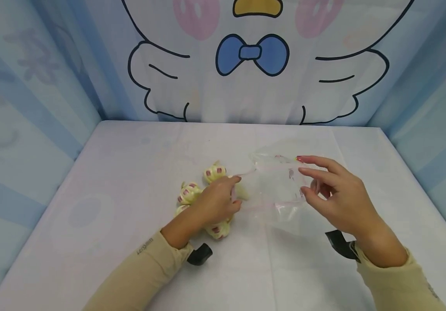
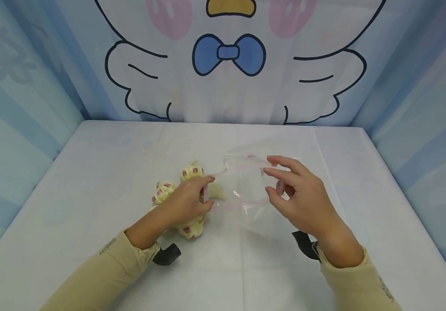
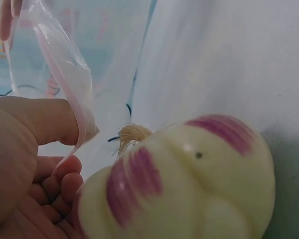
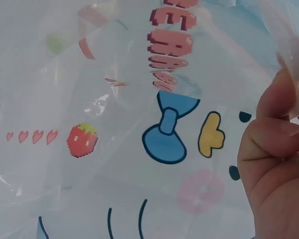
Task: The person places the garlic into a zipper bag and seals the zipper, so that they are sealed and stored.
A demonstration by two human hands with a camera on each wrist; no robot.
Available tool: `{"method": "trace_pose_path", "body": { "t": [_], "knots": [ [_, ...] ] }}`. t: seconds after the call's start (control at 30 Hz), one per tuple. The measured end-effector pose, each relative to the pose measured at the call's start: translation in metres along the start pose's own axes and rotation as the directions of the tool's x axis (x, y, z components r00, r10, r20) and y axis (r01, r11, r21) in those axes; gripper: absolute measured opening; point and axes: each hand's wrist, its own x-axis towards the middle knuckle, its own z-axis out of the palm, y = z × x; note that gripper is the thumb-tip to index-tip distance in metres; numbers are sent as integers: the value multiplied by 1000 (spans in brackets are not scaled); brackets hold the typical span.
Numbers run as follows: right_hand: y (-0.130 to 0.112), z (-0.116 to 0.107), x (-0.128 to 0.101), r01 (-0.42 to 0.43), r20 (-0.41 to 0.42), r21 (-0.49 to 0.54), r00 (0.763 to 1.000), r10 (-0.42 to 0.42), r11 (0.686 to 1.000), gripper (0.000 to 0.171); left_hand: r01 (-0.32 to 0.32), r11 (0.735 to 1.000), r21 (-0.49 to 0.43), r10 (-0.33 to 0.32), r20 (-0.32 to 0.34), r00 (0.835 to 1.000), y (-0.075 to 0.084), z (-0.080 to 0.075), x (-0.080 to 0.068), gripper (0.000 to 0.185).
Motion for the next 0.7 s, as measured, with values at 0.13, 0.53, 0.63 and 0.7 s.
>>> {"method": "trace_pose_path", "body": {
  "t": [0.13,0.53,0.63,0.7],
  "knots": [
    [5,4,-3,3,-3,56,1000,-3,998,48,-28,1000,-8,28,15,999,-2,0,1,57],
    [9,15,-5,-108,0,93,994,108,990,58,-40,998,-50,40,1,999,2,-1,0,59],
    [10,17,-4,-106,-6,83,994,107,991,60,-42,995,-90,42,-10,999,2,-1,-1,61],
    [10,17,-3,-105,-8,72,994,106,992,60,-41,992,-120,38,-25,999,1,-2,-3,63]
  ]
}}
